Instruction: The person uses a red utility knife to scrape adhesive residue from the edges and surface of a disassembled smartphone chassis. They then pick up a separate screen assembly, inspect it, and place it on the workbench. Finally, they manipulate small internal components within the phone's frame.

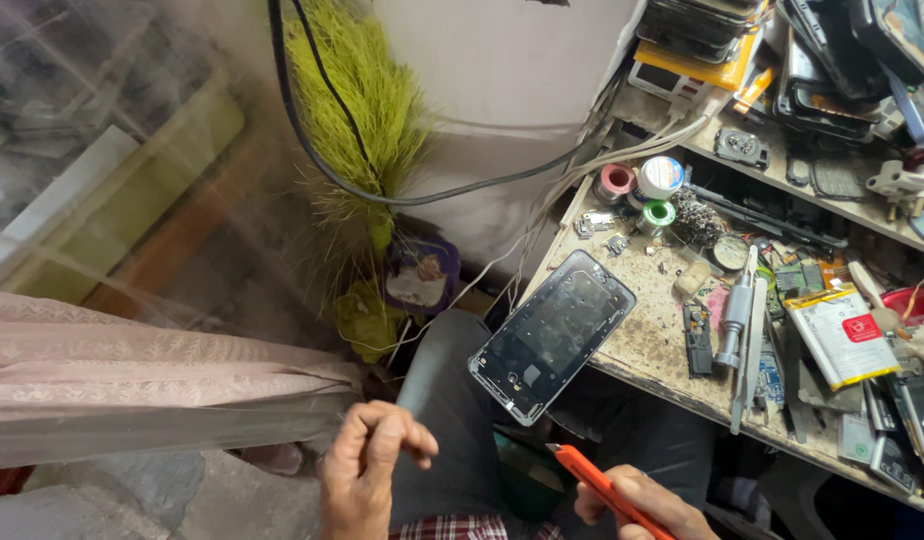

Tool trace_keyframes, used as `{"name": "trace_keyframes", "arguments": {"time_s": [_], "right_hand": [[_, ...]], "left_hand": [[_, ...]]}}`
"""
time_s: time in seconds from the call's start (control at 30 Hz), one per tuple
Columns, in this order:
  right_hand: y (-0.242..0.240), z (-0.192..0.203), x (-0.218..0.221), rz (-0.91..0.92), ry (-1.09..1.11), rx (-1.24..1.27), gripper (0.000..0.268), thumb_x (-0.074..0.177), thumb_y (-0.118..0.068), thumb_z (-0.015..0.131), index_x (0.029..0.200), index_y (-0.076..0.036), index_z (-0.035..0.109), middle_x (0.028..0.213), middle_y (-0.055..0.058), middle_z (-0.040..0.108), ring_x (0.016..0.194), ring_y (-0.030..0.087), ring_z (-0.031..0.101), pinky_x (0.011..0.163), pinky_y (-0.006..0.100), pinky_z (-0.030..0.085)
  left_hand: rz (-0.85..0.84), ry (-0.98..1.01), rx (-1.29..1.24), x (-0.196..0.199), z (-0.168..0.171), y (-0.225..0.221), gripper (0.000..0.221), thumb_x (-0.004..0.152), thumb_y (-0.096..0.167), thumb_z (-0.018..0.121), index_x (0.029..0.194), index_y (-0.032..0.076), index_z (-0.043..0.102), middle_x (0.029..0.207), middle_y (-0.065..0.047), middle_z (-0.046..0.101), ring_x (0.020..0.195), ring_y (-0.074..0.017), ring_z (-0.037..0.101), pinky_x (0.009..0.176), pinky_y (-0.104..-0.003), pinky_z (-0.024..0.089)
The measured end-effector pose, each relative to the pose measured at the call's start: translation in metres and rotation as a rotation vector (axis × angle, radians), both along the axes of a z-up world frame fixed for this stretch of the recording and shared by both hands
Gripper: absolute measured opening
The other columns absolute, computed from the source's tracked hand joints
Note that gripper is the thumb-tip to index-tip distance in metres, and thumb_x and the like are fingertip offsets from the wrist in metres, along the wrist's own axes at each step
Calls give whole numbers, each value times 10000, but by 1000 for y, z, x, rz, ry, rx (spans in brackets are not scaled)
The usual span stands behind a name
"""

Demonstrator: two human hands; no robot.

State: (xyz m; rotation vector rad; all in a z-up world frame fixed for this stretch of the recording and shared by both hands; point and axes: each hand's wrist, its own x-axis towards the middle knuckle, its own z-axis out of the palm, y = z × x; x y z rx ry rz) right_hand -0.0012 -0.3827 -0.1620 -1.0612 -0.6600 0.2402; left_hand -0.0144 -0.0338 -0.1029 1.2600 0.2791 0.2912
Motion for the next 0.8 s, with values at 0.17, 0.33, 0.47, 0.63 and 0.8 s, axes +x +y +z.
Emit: {"name": "trace_keyframes", "arguments": {"time_s": [0.17,0.33,0.47,0.63,0.8], "right_hand": [[-9,-3,6,-47,-62,-80,515,1061,22,590,1554,-33,450,1283,402,634,1041,455,732,866,606,627],[-10,-3,9,-63,-113,-246,505,984,23,641,1487,34,594,1128,324,680,953,407,693,813,562,617],[-10,-18,1,-70,-72,31,502,1062,-54,613,1540,14,478,1272,416,627,1042,450,705,850,581,604],[-34,-33,2,73,230,-17,395,1163,-122,489,1507,72,483,1233,452,552,1097,543,636,971,686,475],[-32,-33,-1,97,149,171,526,1145,-250,458,1593,13,377,1310,477,559,1115,534,632,945,675,486]], "left_hand": [[38,114,-73,10,5,-2,228,901,42,650,1113,16,570,1024,-132,689,846,-182,709,680,-315,611],[-26,148,-142,18,11,-7,167,975,80,610,1106,-23,621,1001,-138,707,855,-181,718,705,-312,609],[-64,79,-111,21,12,-11,169,1012,126,576,1064,-23,636,972,-134,728,838,-179,722,694,-305,604],[-96,48,-37,17,9,-7,336,1063,224,478,956,-27,675,924,-139,754,781,-178,733,655,-301,608],[-156,-10,60,10,0,-2,487,1118,267,451,841,-42,704,877,-152,754,734,-177,715,604,-295,579]]}}
